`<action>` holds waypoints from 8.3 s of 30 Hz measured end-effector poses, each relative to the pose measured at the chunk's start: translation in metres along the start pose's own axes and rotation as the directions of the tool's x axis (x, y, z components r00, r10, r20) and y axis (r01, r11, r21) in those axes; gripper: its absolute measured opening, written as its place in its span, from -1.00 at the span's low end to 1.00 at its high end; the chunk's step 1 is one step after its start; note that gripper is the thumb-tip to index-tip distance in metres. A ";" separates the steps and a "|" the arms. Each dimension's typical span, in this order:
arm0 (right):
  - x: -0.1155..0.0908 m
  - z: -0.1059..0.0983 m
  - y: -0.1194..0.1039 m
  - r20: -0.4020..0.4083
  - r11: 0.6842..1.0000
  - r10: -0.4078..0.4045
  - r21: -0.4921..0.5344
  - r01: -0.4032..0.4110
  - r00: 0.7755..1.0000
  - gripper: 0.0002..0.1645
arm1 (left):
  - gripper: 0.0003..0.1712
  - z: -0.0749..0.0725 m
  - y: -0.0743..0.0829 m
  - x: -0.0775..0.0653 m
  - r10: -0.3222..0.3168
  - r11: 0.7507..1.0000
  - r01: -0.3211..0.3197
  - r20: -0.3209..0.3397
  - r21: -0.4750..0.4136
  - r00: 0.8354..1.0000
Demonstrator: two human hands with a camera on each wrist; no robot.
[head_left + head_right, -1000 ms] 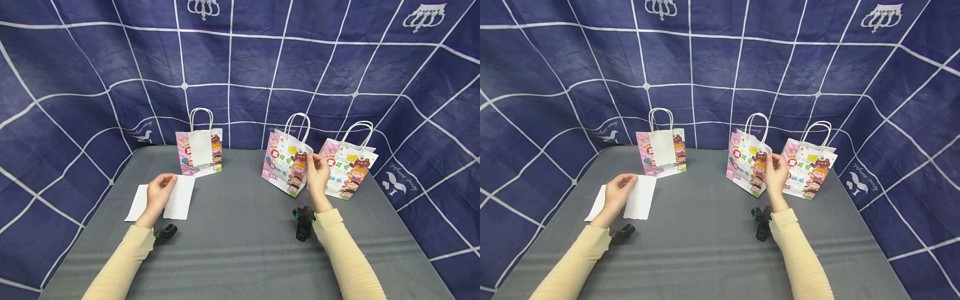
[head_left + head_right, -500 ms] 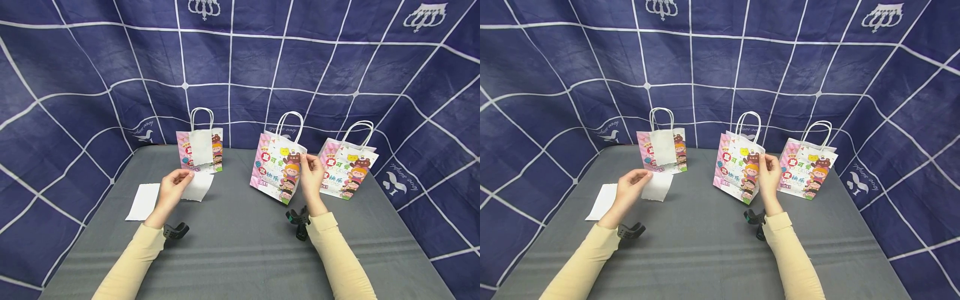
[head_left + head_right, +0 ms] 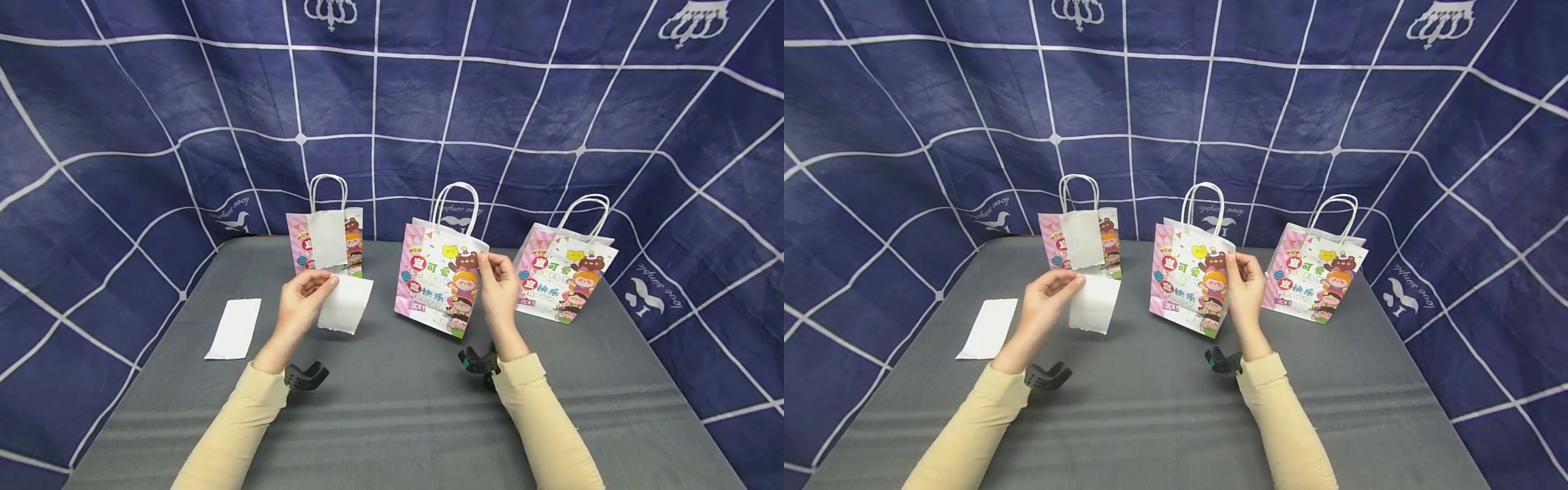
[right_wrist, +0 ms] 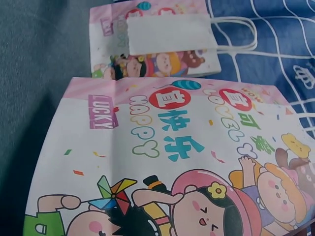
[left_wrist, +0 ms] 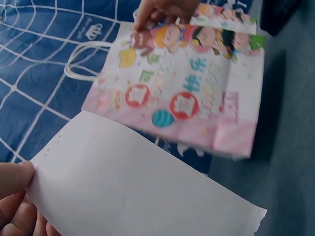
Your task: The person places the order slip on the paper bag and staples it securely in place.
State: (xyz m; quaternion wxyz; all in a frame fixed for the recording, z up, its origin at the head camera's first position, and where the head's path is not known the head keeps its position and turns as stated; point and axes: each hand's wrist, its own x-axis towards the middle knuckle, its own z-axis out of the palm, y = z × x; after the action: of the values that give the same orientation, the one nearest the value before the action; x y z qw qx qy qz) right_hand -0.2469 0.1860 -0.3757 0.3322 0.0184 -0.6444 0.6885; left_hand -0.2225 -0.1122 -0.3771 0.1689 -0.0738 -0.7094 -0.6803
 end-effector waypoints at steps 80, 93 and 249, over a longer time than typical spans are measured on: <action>-0.040 0.012 0.032 0.331 0.966 0.096 0.197 -0.169 0.939 -0.78 | -0.82 0.072 -0.017 -0.029 0.053 0.946 -0.094 -0.139 -0.312 0.989; -0.043 0.017 0.031 0.436 0.982 -0.085 0.187 0.002 0.896 -0.38 | -0.84 0.073 -0.005 -0.034 0.071 0.970 -0.099 -0.131 -0.220 0.989; -0.066 -0.121 0.095 0.124 0.837 0.149 -0.545 -0.058 0.981 -0.71 | -0.90 0.046 -0.002 -0.026 0.085 0.995 -0.075 0.158 -0.070 0.984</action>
State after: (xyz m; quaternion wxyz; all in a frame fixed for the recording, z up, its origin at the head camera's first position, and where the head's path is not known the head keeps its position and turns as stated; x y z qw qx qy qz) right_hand -0.1928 0.2716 -0.5094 0.2329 -0.0547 -0.8365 0.4931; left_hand -0.2056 -0.0633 -0.3884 0.1361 -0.1621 -0.6952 -0.6870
